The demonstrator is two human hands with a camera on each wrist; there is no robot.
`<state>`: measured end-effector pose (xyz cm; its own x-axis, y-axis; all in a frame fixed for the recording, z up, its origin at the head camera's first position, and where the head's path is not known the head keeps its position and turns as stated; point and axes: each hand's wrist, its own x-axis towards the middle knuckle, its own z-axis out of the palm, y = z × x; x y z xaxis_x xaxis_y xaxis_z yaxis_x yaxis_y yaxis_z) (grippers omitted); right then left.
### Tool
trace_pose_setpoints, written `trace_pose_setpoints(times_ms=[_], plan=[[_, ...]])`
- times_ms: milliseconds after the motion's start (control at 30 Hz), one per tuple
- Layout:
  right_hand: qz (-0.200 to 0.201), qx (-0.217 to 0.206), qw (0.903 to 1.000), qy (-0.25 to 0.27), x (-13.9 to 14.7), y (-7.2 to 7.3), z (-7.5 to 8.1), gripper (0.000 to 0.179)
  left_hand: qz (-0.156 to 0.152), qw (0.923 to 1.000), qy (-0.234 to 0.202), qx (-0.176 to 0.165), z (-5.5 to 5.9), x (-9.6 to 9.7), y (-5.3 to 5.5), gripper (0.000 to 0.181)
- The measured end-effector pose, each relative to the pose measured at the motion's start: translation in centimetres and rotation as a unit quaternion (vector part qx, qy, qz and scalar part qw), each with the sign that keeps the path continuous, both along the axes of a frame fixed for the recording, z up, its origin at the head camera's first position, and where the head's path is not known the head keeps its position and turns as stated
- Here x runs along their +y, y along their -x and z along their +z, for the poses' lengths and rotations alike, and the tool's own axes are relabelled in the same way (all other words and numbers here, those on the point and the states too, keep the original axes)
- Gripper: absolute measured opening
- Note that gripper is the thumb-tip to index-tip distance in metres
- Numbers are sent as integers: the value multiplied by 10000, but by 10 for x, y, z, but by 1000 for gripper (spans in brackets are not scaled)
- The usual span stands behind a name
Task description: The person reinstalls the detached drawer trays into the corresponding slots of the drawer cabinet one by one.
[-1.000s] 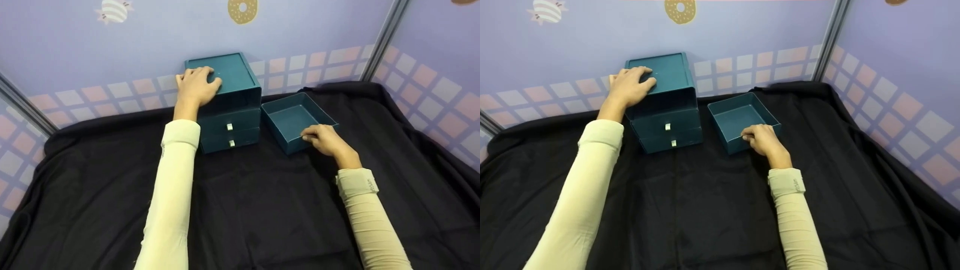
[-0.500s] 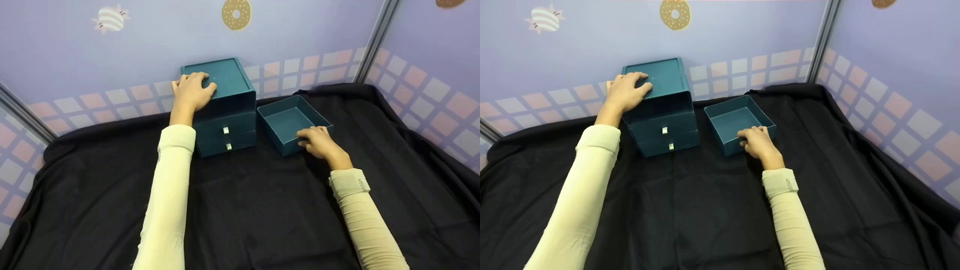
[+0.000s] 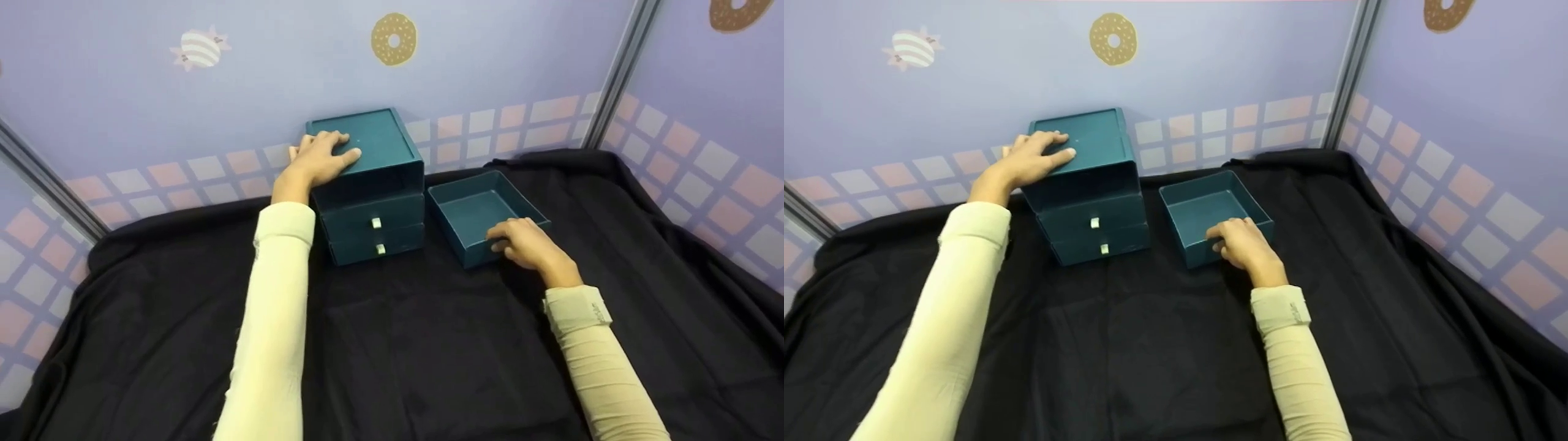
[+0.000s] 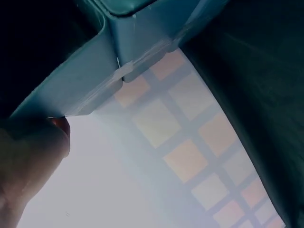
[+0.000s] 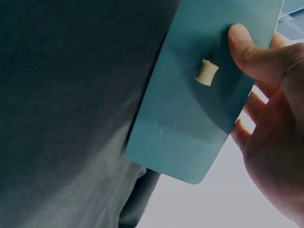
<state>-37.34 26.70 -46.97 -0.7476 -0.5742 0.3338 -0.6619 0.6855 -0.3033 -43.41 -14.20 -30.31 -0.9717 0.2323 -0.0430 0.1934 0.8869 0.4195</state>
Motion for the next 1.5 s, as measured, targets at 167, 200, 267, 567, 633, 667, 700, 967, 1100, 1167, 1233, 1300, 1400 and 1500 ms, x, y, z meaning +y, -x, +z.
trace_pose_setpoints(times_ms=[167,200,267,567,633,667,700,967,1100,1167,1233,1300,1400,1500], plan=[[205,-314,9990,236,-5,-8,18,11,-13,9999,-113,33,-1,-3,0,71],[209,-332,9989,273,-5,-11,23,14,-31,9999,-138,23,-1,-4,0,70],[230,-312,9988,291,-5,-16,33,19,-75,9998,-191,-44,-1,-4,0,69],[306,-74,9990,314,-16,-38,73,22,60,9992,-367,161,-6,-4,1,66],[317,33,9988,379,-18,-42,79,22,137,9988,-369,295,-8,-1,3,65],[322,88,9987,395,-19,-43,82,23,180,9985,-373,359,-9,0,3,64],[317,139,9986,406,-20,-45,85,23,226,9982,-376,414,-9,1,4,64],[280,731,9953,578,-8,-65,102,24,245,9980,-233,537,-10,18,11,64],[374,899,9931,659,-6,-76,104,27,225,9982,-154,526,-7,19,12,64],[462,933,9924,651,-6,-81,105,28,199,9982,-186,542,-6,21,13,64],[559,930,9920,649,-6,-85,105,28,189,9981,-214,540,-6,22,14,65],[634,938,9917,610,-7,-90,106,28,197,9980,-261,537,-6,21,14,65],[718,989,9914,479,-8,-96,108,28,231,9981,-268,513,-9,21,14,65],[791,997,9910,421,-8,-104,110,29,230,9980,-296,517,-10,21,13,65]])
